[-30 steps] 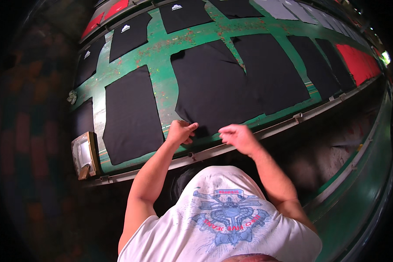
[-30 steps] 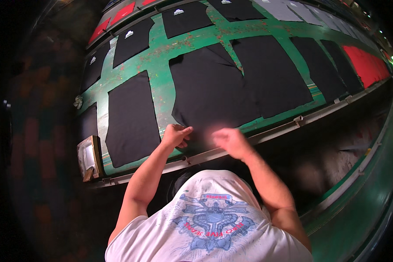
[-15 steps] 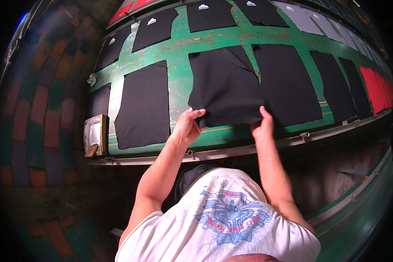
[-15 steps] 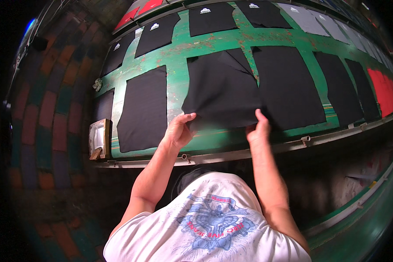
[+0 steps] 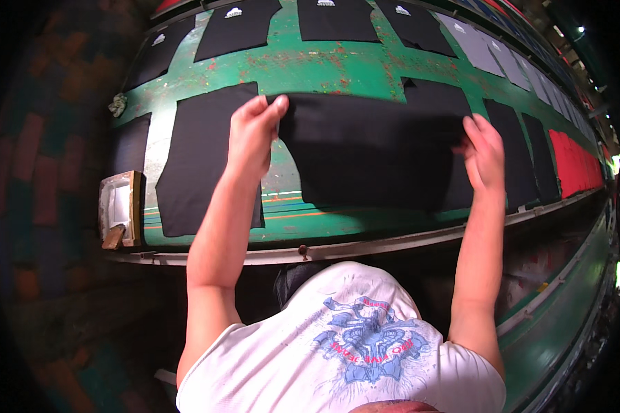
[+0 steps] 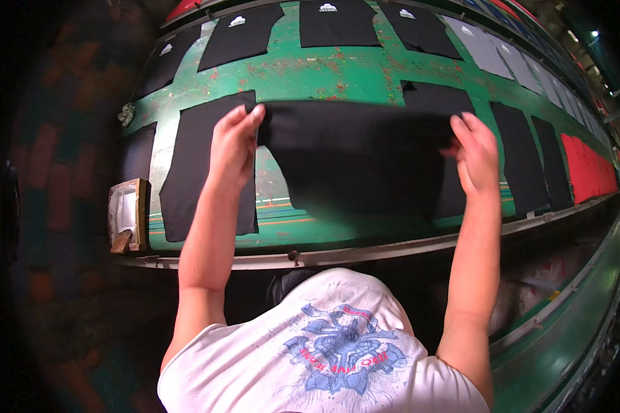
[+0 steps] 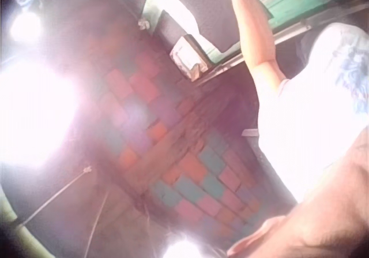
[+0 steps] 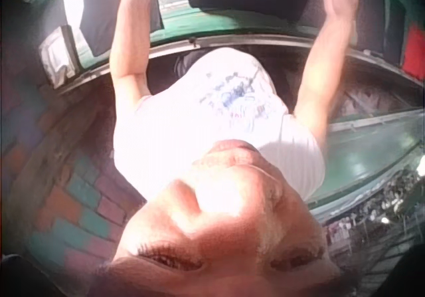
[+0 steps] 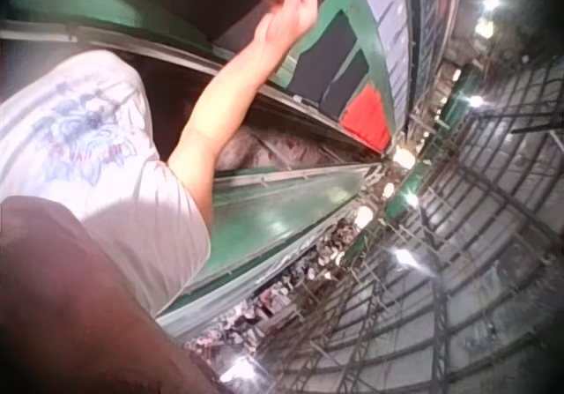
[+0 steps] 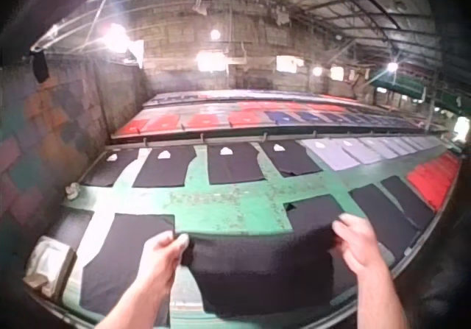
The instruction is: The person aligns black t-shirts on a green printing table, then uses a squeegee to pull white ink across a screen-printing frame to imprint a logo. The person repeats this process on several shirts, lifting each one to check the print and placing it back down.
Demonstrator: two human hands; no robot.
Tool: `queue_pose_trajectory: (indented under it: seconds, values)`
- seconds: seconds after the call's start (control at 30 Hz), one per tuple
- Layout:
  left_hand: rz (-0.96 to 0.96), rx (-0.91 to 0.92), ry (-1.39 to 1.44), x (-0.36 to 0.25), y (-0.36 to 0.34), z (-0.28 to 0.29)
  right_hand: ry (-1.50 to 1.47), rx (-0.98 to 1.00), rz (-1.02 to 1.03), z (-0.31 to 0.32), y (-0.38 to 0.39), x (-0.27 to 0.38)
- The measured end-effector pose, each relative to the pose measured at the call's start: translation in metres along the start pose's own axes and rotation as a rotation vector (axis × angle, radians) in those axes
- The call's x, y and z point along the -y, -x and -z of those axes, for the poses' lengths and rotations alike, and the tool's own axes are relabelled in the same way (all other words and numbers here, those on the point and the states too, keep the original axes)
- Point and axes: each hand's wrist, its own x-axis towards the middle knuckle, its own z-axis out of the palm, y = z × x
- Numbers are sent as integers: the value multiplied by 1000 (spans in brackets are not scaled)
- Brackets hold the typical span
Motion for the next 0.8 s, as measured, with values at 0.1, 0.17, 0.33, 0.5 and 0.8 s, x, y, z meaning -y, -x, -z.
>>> queue_pose_trajectory:
  seconds: [0.1,0.17,0.33,0.5,0.8]
  values:
    - [-58,-90,10,-10,-41,-19,-43,27,171,-29,-40,6]
    - [-258,-41,148,-26,-47,-22,-65,11,331,-31,-50,23]
    - [-276,3,220,-26,-20,-20,-92,-109,217,-25,-40,18]
    - [6,-73,198,45,5,-12,-12,-79,-46,-17,-31,-59]
    - [447,-325,-246,148,98,1,303,114,-341,17,39,-158]
